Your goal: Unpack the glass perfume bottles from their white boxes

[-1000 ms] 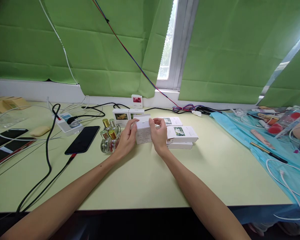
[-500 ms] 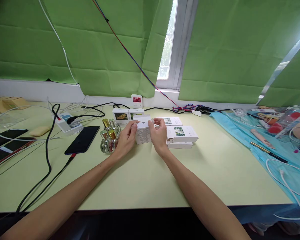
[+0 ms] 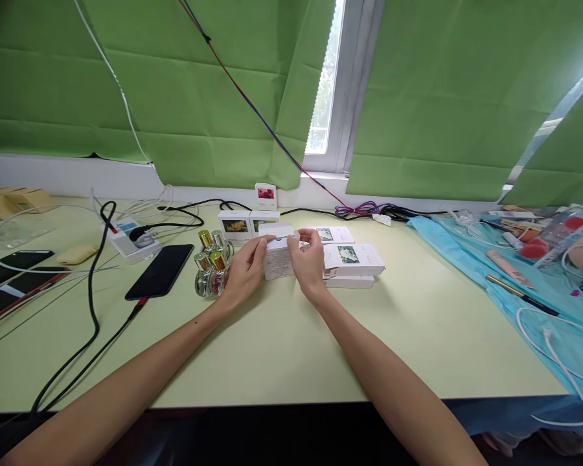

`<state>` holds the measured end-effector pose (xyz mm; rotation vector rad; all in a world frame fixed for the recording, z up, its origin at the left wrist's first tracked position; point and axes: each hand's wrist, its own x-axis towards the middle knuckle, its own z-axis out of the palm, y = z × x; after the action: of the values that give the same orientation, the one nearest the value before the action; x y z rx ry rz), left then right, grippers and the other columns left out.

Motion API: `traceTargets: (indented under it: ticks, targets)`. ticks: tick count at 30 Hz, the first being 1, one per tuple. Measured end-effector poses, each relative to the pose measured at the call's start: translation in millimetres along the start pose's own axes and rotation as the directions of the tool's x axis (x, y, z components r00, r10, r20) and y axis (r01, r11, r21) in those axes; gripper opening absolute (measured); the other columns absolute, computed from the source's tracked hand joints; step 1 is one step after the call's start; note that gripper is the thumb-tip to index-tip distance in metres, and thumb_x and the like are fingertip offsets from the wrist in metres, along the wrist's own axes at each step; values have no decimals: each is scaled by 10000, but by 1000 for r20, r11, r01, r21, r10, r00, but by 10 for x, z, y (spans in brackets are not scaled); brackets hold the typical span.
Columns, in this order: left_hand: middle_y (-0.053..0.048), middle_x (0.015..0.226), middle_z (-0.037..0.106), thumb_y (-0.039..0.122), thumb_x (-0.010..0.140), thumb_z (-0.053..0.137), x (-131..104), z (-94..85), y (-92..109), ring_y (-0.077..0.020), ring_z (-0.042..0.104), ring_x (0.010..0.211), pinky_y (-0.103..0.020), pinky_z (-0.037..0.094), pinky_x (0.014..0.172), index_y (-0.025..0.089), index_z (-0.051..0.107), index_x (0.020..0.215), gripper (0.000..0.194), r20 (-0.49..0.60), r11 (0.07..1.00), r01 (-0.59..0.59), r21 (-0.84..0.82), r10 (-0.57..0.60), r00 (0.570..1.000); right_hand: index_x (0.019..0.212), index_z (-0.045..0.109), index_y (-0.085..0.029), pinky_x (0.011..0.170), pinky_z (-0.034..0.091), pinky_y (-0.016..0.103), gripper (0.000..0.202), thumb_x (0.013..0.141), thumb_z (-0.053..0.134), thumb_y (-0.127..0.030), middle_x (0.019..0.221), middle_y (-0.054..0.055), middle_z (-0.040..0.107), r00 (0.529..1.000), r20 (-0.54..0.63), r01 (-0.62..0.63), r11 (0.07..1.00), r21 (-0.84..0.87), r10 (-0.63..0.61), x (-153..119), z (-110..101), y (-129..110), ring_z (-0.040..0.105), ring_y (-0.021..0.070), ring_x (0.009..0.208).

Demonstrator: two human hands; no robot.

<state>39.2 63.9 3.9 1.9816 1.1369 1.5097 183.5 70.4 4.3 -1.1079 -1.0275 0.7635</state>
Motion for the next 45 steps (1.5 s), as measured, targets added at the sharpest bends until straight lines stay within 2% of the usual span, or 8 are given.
traceTargets:
  ticks: [5,11,15,22,31,38,45]
  targets:
    - [-89,1214,729,469,1061,405,-9,-8,11,-217,660,1104,-333,490,981,203,709,1182,421,3,1000,14,6,-14,1000,1020,587,-225,586,461,284,348,809,716,-470,1050,37,648,1000,4,-1,1000,8,1,1,3,-11,592,130,659]
    - [-75,1108,729,472,1058,402,-17,-9,23,-199,658,974,-301,499,877,204,678,1157,398,0,1000,16,14,-16,1000,1024,586,-222,584,458,284,340,803,709,-449,1043,38,648,1000,3,4,1000,10,-4,-3,1,-22,580,129,651]
    - [-56,1029,714,489,1052,403,-16,-7,24,-178,635,866,-272,484,757,209,644,1103,373,1,999,37,24,-37,999,1026,578,-227,571,449,281,326,805,702,-433,1049,31,640,1000,11,-10,1000,10,10,-11,0,-35,554,114,611]
    - [-36,951,679,489,1052,402,-7,-15,31,-162,590,809,-259,440,701,210,625,1002,360,22,1000,24,15,-24,999,1023,577,-229,557,436,273,311,799,696,-408,1041,29,641,1000,6,-5,1000,-3,5,-3,-2,-32,552,114,605]
    - [-32,943,674,476,1053,404,-4,-24,63,-159,596,816,-256,452,710,210,617,990,346,25,999,30,10,-31,999,1019,571,-232,557,436,269,288,816,680,-405,1043,31,650,1000,2,-4,1000,-8,4,-4,1,-17,569,121,626]
    - [-54,1047,689,474,1016,482,-2,-9,35,-168,629,870,-263,503,745,207,613,1051,300,41,999,44,-18,-44,998,1011,580,-228,578,445,268,264,820,662,-391,1043,36,651,1000,-15,-1,1000,9,1,-13,8,-44,569,131,671]
    - [-54,1070,682,435,1008,502,-1,14,-1,-161,634,870,-273,513,766,214,599,1089,254,24,1000,10,15,-10,1000,1008,576,-237,565,424,277,248,801,657,-348,1033,21,655,1000,-10,4,1000,-3,-4,-8,6,-15,514,110,597]
